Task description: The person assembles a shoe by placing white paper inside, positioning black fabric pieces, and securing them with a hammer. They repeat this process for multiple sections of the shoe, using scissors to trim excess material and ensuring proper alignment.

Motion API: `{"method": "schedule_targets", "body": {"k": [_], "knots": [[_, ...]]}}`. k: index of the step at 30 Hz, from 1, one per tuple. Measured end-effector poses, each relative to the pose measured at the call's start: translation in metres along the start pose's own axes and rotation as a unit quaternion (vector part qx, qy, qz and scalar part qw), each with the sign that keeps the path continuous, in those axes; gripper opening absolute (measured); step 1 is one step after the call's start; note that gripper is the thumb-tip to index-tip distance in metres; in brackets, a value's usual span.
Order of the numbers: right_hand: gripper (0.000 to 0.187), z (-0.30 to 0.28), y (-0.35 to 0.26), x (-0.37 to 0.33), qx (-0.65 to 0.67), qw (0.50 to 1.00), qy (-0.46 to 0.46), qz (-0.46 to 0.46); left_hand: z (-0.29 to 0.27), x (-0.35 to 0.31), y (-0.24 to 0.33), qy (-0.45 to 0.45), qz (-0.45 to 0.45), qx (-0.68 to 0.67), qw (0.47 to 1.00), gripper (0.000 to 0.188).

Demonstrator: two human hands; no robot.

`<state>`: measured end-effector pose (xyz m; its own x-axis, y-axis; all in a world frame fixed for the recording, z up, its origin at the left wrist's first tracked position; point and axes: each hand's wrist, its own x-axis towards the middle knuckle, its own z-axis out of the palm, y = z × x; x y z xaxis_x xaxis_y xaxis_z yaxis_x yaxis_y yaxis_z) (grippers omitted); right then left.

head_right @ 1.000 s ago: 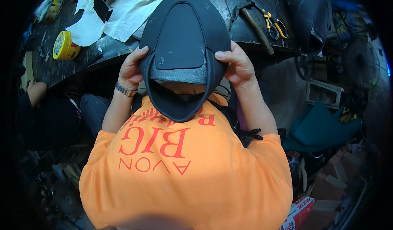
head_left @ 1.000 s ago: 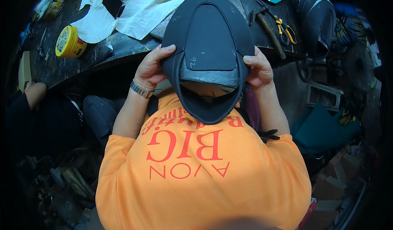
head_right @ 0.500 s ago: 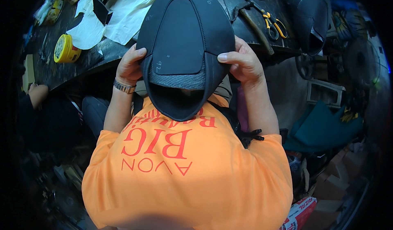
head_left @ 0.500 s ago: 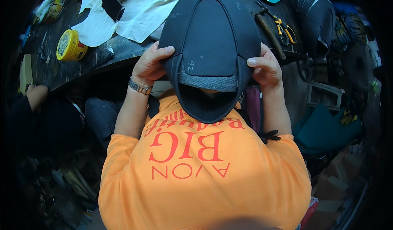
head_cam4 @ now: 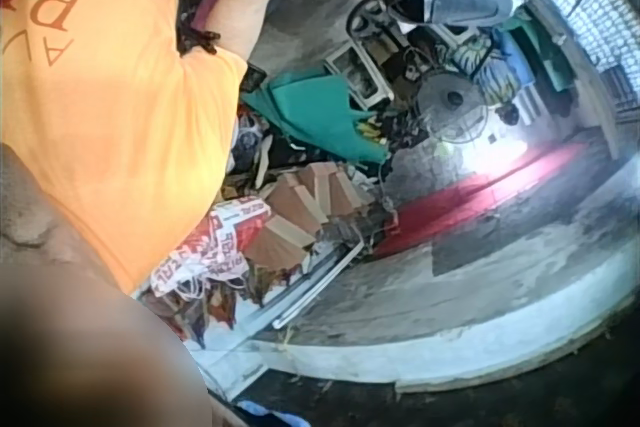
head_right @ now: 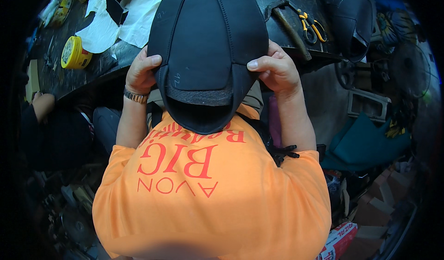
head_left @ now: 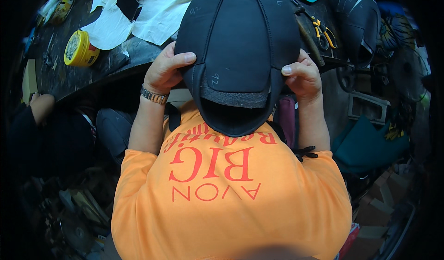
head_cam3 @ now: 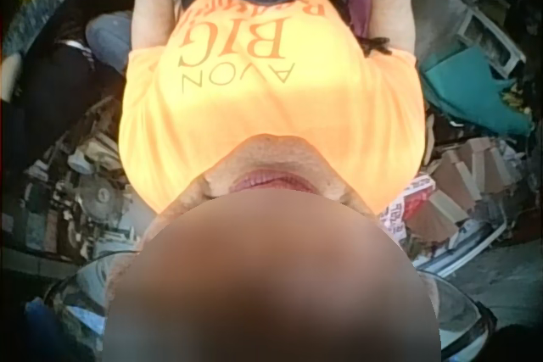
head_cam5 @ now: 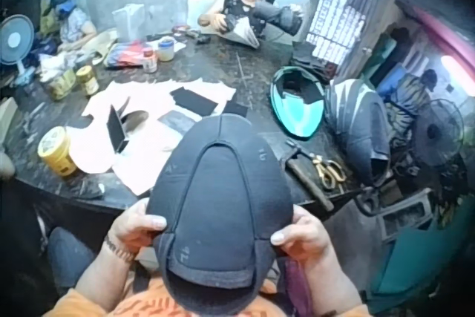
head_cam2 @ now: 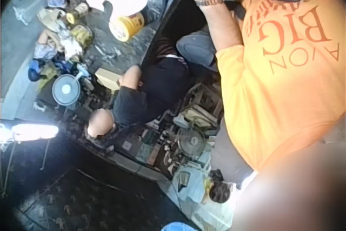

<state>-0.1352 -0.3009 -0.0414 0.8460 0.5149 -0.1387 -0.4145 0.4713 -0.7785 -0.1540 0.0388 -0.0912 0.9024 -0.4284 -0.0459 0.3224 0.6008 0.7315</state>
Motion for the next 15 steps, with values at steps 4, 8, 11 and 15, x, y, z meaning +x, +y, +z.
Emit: {"method": "schedule_targets", "body": {"k": [4, 8, 11, 15], "knots": [[0.053, -0.0014, -0.0007, -0.0015, 0.007, 1.0, -0.002, -0.001, -0.0001, 0.0, 0.0011, 0.004, -0.003, 0.005, 1.0, 0.051], [0.051, -0.0002, -0.001, -0.0028, 0.001, 1.0, -0.006, -0.003, -0.0023, -0.001, -0.0004, -0.004, -0.004, 0.003, 1.0, 0.051], [0.047, 0.0008, -0.0003, -0.0033, -0.031, 1.0, -0.005, -0.006, -0.0045, -0.003, -0.0012, -0.01, -0.007, -0.004, 1.0, 0.052], [0.043, 0.0006, 0.0005, -0.0032, -0.047, 0.999, -0.011, 0.006, -0.0061, -0.0053, -0.0018, -0.005, 0.004, -0.01, 1.0, 0.052]]}}
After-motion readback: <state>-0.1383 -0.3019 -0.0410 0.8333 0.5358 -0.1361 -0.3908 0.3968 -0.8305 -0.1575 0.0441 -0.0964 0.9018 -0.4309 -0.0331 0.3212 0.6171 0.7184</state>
